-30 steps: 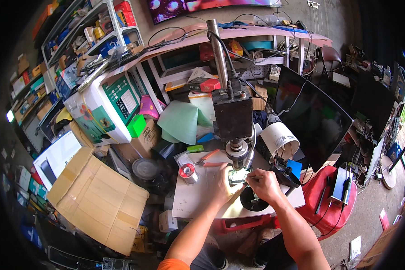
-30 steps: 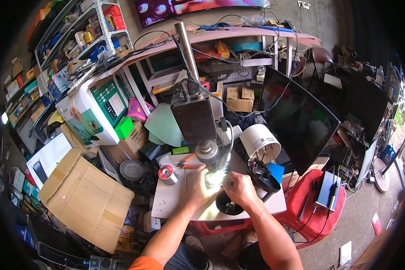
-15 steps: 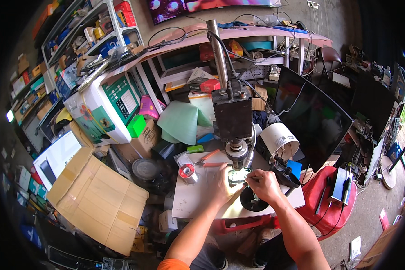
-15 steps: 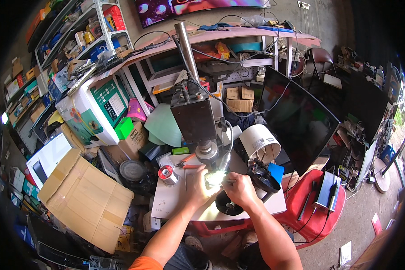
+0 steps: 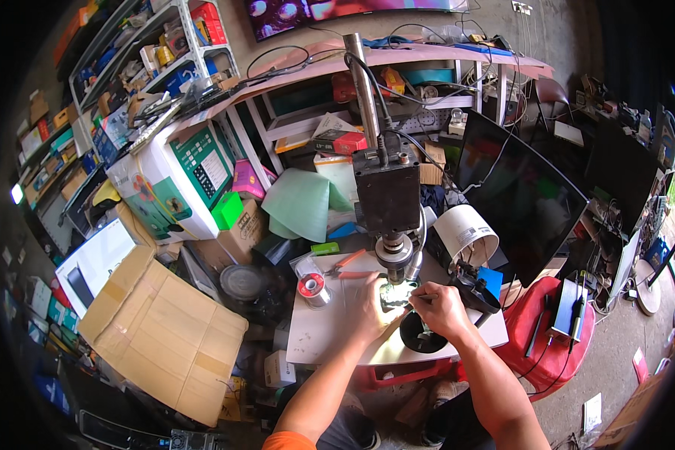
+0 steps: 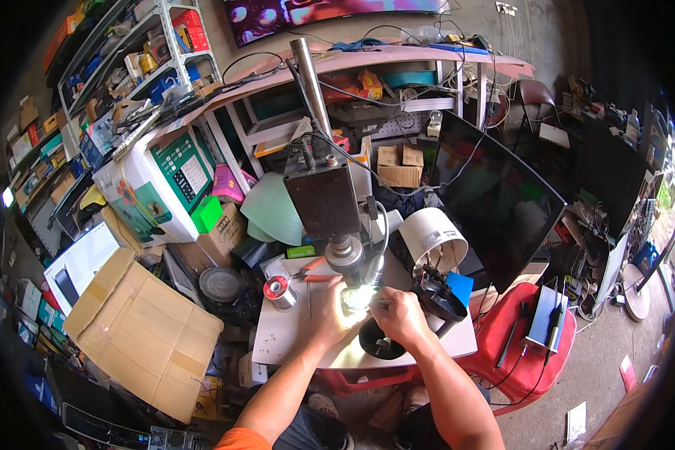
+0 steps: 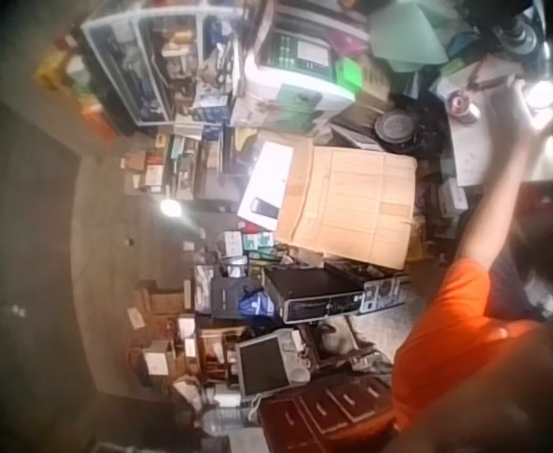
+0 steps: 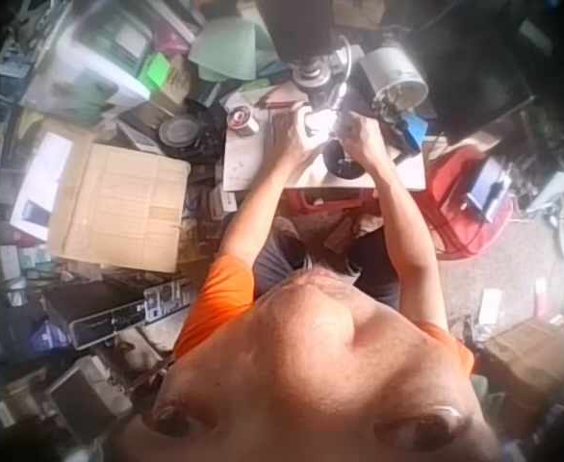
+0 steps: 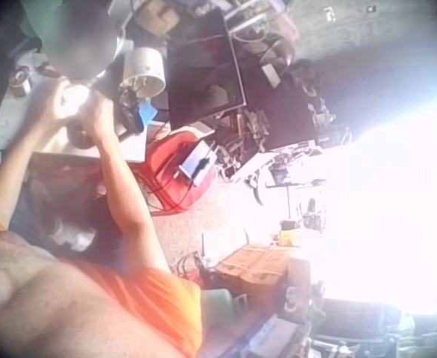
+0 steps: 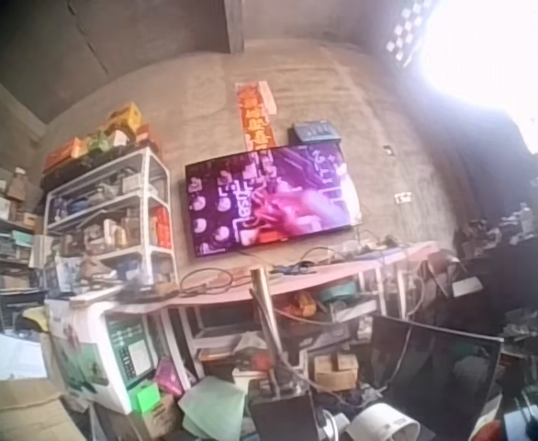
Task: The person is soldering a circuit board using a soldering iron and solder wire. They are seated on the floor in a cluttered workspace, manipulating the board and tools with both hands.
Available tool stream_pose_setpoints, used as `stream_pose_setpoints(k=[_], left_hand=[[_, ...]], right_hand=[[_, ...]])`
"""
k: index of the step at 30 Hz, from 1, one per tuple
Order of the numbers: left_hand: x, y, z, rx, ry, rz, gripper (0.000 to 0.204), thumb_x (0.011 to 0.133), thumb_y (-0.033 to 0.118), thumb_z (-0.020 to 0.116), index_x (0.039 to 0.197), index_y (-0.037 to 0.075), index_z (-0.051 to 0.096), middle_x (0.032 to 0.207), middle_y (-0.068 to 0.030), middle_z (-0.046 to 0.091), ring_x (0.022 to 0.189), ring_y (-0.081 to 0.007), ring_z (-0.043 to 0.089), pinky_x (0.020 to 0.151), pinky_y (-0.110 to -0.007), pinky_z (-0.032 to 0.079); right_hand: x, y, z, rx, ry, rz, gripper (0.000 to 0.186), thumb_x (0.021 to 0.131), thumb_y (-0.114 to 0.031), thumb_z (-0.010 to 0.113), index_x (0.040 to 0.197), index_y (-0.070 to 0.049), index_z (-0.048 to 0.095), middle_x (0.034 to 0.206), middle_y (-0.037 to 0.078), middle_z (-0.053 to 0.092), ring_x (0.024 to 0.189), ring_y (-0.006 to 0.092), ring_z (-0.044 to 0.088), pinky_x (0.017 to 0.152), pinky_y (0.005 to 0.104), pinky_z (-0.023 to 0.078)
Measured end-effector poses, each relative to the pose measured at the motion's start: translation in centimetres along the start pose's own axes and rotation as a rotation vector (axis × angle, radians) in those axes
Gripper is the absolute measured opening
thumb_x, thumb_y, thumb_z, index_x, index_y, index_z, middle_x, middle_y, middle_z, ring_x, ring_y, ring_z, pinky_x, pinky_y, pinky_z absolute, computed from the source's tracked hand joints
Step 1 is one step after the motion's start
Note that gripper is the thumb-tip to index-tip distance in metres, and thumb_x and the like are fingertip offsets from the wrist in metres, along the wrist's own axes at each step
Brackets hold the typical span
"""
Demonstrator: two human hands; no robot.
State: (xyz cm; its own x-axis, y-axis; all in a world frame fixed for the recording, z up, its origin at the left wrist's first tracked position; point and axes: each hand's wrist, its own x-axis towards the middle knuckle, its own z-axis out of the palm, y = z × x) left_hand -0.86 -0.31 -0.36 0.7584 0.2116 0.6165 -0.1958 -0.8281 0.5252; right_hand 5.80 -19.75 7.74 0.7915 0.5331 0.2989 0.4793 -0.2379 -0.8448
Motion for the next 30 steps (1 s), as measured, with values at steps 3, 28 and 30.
stream_pose_setpoints(k=[3,28,30], left_hand=[[0.03,0.17,-0.15,0.000,-0.014,-0.013,0.094,0.075,0.033,0.092,0.147,0.001,0.041,0.147,-0.0234,0.051,0.129,-0.0430,0.056,0.104,-0.049,0.049],[0.30,0.08,-0.10,-0.055,0.022,0.040,0.086,0.074,0.030,0.093,0.140,0.002,0.046,0.147,-0.0228,0.051,0.128,-0.0434,0.056,0.104,-0.050,0.050],[0.36,0.22,-0.05,-0.057,0.020,0.037,0.085,0.074,0.029,0.093,0.139,0.002,0.046,0.147,-0.0230,0.052,0.128,-0.0437,0.057,0.103,-0.050,0.050]], right_hand=[[0.03,0.31,0.08,0.006,0.004,0.001,0.017,0.086,-0.012,0.072,0.095,0.003,0.073,0.084,0.025,0.073,0.083,0.0395,0.075,0.074,0.0401,0.059],[-0.73,-0.29,0.02,0.058,0.052,-0.003,0.017,0.086,-0.012,0.073,0.093,0.004,0.073,0.087,0.024,0.074,0.085,0.0380,0.076,0.076,0.0406,0.059],[-0.83,-0.53,-0.07,0.057,0.060,-0.007,0.016,0.087,-0.012,0.073,0.092,0.004,0.073,0.086,0.024,0.074,0.084,0.0381,0.076,0.076,0.0408,0.059]])
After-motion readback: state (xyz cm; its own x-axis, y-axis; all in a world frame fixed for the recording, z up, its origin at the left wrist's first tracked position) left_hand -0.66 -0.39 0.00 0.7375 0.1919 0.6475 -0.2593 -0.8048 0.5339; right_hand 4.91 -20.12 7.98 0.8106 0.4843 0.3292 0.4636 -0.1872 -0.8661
